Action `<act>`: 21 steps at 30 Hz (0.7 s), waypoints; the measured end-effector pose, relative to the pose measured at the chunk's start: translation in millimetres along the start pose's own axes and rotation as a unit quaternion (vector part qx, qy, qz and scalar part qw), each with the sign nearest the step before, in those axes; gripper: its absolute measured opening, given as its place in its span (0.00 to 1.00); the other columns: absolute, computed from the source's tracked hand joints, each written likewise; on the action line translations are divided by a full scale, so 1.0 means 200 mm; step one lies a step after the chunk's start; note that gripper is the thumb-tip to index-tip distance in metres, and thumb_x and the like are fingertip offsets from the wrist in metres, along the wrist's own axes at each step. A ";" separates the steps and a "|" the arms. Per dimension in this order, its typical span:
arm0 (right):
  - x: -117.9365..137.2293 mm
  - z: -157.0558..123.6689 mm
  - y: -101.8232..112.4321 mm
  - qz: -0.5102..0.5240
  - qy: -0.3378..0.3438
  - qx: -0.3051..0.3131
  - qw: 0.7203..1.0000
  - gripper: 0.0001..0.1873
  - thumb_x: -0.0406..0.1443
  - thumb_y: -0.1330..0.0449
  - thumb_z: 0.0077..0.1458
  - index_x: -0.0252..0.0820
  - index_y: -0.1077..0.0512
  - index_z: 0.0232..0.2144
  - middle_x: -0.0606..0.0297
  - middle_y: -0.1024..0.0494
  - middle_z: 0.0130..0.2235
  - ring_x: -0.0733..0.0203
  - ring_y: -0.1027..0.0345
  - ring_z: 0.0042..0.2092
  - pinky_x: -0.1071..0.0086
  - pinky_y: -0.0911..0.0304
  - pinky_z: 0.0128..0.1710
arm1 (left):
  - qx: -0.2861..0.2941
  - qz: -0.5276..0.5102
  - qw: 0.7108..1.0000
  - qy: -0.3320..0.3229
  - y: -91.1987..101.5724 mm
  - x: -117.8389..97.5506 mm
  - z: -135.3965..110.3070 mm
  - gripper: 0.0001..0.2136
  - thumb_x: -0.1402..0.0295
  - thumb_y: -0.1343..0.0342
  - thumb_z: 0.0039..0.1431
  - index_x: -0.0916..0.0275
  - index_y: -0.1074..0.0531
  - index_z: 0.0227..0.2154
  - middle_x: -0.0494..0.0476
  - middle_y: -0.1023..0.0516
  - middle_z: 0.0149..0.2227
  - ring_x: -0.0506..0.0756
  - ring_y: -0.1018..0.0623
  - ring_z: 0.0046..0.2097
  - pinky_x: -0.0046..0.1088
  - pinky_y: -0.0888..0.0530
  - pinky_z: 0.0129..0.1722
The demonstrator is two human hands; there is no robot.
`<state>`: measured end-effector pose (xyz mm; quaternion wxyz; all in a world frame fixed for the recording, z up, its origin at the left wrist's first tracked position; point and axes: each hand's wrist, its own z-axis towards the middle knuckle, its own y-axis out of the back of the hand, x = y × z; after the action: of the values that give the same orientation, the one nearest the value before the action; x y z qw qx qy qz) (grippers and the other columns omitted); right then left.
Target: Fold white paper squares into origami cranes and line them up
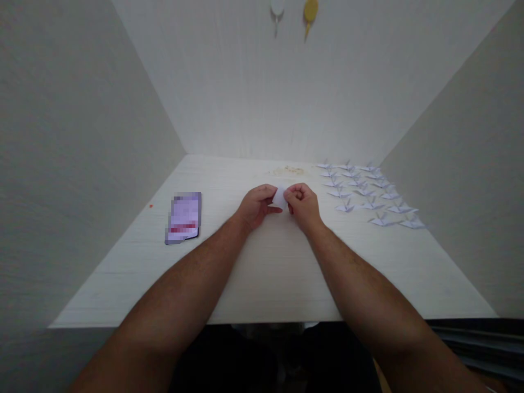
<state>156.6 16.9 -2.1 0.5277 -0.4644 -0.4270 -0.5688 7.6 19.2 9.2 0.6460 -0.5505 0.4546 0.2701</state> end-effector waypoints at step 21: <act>0.02 0.00 0.01 0.033 -0.027 0.004 0.999 0.14 0.45 0.35 0.45 0.43 0.32 0.26 0.76 0.35 0.17 0.69 0.45 0.17 0.73 0.49 0.17 | -0.074 0.042 0.993 -0.078 -0.01 0.02 0.01 0.19 0.74 0.37 0.41 0.62 0.24 0.41 0.52 0.21 0.31 0.49 0.24 0.30 0.26 0.27 0.30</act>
<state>157.8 16.0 0.9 0.5366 -0.4914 -0.4275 -0.5365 11.9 20.4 5.5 0.6250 -0.5543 0.4047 0.3719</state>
